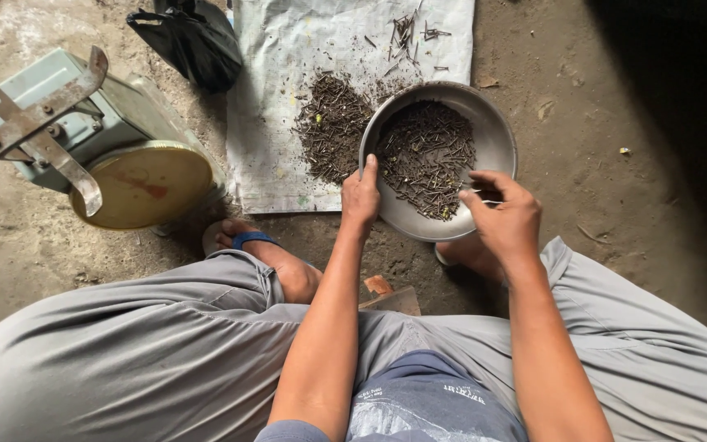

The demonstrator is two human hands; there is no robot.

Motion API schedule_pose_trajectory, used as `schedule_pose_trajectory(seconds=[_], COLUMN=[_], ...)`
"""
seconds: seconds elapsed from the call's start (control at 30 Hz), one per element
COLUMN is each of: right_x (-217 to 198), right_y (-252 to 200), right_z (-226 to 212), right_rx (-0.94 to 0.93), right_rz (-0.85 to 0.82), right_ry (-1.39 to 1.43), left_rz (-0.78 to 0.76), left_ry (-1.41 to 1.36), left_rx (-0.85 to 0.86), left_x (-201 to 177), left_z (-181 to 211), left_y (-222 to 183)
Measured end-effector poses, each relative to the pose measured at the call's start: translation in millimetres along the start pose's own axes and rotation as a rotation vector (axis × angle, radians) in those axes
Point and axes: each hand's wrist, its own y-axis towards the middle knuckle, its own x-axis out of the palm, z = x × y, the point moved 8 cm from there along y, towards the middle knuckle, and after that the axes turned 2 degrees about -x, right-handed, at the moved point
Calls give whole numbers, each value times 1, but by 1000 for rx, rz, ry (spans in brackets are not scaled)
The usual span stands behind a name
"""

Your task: The person sits on the ground and sorts small metal pieces from a metal bowl onto a white sack. They shake the bowl to separate the contents and use their hands to pick and move the metal pieces between the bowl and the sack.

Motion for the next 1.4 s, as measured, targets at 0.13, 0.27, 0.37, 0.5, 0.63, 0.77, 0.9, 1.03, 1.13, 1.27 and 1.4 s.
schedule_pose_trajectory(seconds=[0.13,0.27,0.37,0.5,0.63,0.77,0.9,1.03,1.13,1.27,1.4], right_x=[33,57,43,27,42,77,59,37,19,-9,-19], right_y=[-2,-1,4,12,19,13,10,2,4,-7,-26], right_z=[25,68,59,33,19,36,58,37,23,2,10], right_rx=[-96,-111,-71,119,-125,-279,-377,-348,-355,-336,-290], right_rz=[-96,-78,-54,-18,-46,-100,6,-160,-115,134,298], right_ry=[-197,-286,-236,107,-133,-253,-273,-289,-313,-361,-273], left_rz=[-13,-29,-44,-61,-70,-132,-181,-186,-193,-167,-53], left_ry=[19,37,34,49,77,152,253,263,227,175,35], left_rx=[8,29,31,60,63,84,53,3,-37,-91,-169], left_x=[5,6,7,11,13,29,37,41,45,46,25], left_z=[-3,12,12,12,24,14,6,8,14,16,22], left_y=[3,-7,-9,-7,-16,-13,-14,-23,-31,-27,-4])
